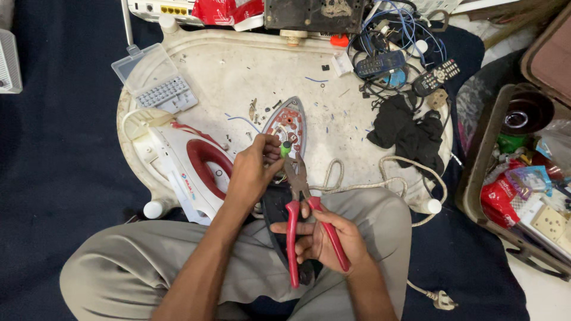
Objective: The person repairs a disassembled electric iron by manipulating internal wires and components with pliers and a screwdriver. They repeatedly adjust connections inside the iron's base while seated on the floor.
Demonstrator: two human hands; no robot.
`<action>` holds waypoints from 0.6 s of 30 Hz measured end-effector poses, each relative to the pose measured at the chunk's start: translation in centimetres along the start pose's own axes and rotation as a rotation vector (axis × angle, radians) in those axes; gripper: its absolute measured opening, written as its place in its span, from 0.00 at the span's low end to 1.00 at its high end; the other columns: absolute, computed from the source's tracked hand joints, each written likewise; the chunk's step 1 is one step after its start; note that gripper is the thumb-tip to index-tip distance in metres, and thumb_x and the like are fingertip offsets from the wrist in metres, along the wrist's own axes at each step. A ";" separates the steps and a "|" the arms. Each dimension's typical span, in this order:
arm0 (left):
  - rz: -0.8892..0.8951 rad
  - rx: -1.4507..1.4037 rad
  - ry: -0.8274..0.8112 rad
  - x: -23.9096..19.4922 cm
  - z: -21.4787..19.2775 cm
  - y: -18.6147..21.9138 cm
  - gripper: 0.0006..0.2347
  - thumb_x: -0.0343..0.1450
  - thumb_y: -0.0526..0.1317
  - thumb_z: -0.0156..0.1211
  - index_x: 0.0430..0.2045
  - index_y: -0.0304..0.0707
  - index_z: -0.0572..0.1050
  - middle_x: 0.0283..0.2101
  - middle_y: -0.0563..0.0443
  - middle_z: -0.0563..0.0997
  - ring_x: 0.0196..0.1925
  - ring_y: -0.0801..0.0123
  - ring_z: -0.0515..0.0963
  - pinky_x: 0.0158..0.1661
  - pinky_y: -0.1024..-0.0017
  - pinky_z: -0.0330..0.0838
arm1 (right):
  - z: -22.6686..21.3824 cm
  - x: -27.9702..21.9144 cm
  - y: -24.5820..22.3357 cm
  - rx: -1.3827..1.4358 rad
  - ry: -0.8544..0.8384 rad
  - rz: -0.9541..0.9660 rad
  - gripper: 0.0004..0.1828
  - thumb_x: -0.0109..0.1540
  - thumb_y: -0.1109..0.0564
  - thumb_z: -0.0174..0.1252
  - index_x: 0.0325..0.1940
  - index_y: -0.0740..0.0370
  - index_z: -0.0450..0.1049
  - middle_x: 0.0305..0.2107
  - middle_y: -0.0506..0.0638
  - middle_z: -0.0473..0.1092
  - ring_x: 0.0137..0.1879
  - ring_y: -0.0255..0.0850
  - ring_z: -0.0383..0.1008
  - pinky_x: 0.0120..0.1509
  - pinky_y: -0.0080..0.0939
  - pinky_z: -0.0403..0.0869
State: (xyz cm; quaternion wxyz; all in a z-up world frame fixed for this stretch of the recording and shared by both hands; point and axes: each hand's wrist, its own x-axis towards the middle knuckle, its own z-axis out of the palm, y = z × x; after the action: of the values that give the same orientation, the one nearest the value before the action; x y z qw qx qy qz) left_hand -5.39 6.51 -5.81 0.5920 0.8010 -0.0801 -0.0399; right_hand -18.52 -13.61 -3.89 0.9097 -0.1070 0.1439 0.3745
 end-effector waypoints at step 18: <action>0.109 0.145 -0.047 -0.1 -0.2 -0.4 0.22 0.59 0.24 0.66 0.47 0.31 0.68 0.39 0.39 0.82 0.42 0.49 0.84 0.42 0.63 0.78 | 2.2 3.3 2.7 -0.084 0.251 -0.152 0.15 0.71 0.43 0.45 0.55 0.49 0.68 0.54 0.64 0.71 0.57 0.48 0.75 0.59 0.52 0.74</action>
State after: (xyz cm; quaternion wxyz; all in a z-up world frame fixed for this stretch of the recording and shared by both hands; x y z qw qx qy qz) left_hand -5.45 6.80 -6.12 0.5317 0.8351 -0.1399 -0.0204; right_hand -17.81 -8.87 -3.25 0.9050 -0.2017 0.2320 0.2942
